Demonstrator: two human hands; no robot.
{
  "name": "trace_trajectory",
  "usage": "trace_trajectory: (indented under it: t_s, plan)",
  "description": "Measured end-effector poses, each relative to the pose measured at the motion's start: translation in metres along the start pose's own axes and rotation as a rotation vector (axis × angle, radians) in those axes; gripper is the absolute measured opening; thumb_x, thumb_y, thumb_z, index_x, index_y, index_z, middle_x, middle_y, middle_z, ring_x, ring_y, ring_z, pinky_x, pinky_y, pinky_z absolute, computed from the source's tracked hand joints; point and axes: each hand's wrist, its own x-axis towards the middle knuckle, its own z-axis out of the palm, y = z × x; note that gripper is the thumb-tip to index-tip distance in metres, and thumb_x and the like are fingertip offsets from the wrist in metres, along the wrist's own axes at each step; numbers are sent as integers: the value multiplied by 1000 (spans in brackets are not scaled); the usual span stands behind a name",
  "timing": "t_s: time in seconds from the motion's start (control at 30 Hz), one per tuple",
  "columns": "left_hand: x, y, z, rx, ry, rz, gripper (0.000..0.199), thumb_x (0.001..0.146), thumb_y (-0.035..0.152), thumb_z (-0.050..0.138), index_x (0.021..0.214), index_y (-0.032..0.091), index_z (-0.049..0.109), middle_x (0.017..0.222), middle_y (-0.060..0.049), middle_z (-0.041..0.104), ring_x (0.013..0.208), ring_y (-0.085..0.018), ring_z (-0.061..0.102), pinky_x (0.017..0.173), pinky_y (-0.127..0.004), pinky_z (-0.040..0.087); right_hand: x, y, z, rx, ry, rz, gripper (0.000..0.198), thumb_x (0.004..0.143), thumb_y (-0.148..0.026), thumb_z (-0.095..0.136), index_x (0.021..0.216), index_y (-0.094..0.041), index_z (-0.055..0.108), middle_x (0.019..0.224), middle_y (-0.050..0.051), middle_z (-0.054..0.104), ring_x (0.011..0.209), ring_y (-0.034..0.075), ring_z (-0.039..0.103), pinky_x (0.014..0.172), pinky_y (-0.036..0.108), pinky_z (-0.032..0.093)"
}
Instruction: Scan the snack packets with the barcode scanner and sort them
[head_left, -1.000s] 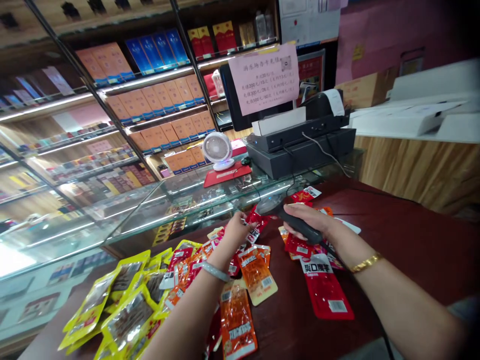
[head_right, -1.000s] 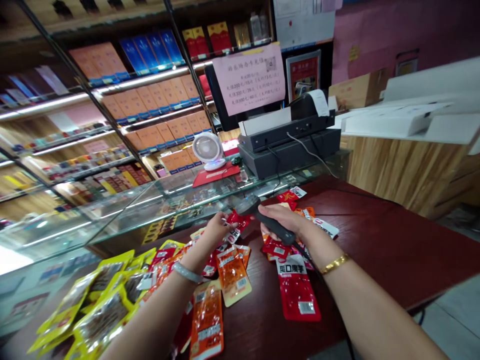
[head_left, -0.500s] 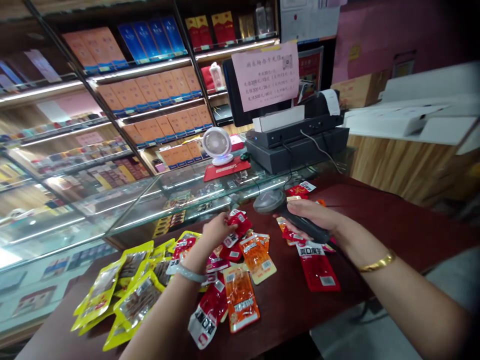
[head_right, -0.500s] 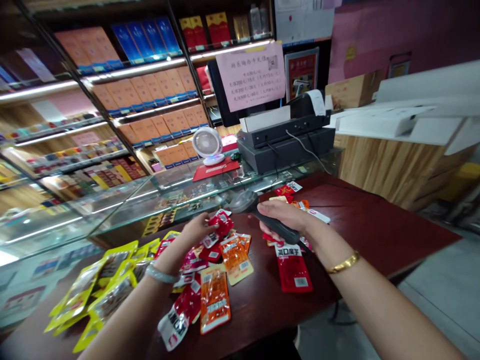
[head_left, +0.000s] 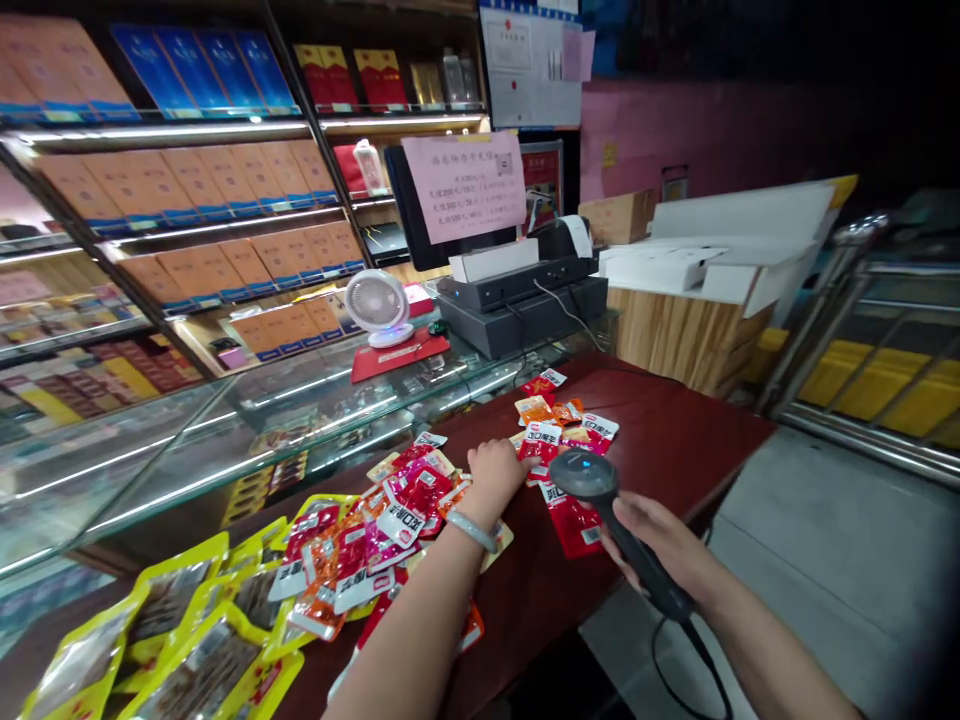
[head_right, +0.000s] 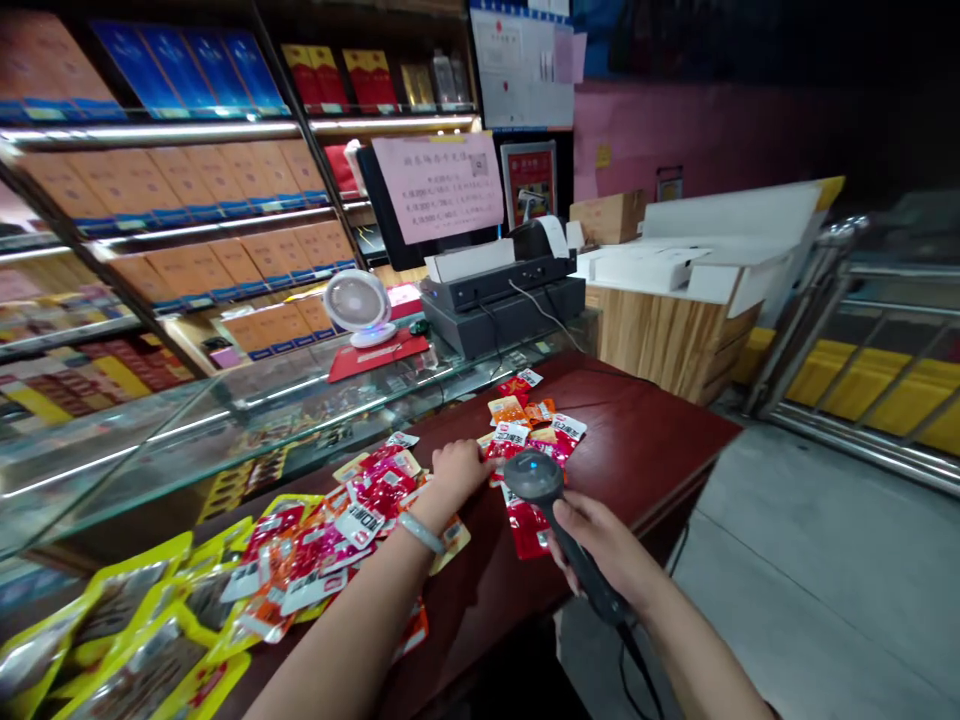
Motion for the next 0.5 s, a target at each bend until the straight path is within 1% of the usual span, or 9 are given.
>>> trace_trajectory:
  t_s: [0.1, 0.17, 0.23, 0.3, 0.37, 0.5]
  plan:
    - [11, -8, 4, -159, -41, -57, 35, 83, 56, 59, 88, 22, 67, 97, -10, 73, 96, -27, 66, 83, -37, 44, -7, 5, -3, -3, 25, -1, 47, 85, -65, 60, 87, -20, 50, 56, -5, 60, 33, 7, 51, 31, 15, 38]
    - [14, -17, 5, -304, -2, -87, 24, 85, 46, 59, 87, 23, 63, 91, -5, 72, 87, -21, 65, 77, -31, 43, -8, 6, -1, 4, 18, -10, 46, 86, -64, 59, 85, -19, 50, 56, -5, 59, 33, 6, 50, 32, 15, 38]
    - [14, -26, 7, -458, 69, -85, 16, 86, 38, 59, 86, 22, 60, 84, -1, 69, 77, -16, 62, 69, -26, 41, -8, 6, 4, 10, -6, -17, 45, 87, -63, 59, 84, -19, 51, 56, -5, 60, 33, 6, 50, 32, 14, 39]
    - [11, -34, 8, -584, 118, -66, 14, 86, 36, 58, 84, 21, 57, 77, 1, 65, 69, -13, 58, 63, -23, 39, -6, 5, 11, 6, -30, -15, 46, 87, -63, 59, 86, -18, 52, 57, -5, 60, 34, 6, 52, 33, 13, 39]
    - [6, -39, 7, -650, 145, -51, 14, 86, 35, 58, 83, 21, 56, 72, 2, 62, 64, -12, 56, 60, -22, 37, -5, 5, 18, 9, -49, -9, 47, 86, -64, 59, 88, -17, 53, 58, -4, 61, 35, 6, 53, 34, 13, 39]
    - [-8, -44, -1, -658, 147, -53, 14, 87, 33, 57, 82, 20, 56, 71, 1, 62, 63, -12, 56, 58, -22, 37, -1, 6, 32, 48, -75, 16, 50, 83, -65, 62, 97, -17, 54, 58, -5, 60, 34, 7, 51, 33, 15, 40]
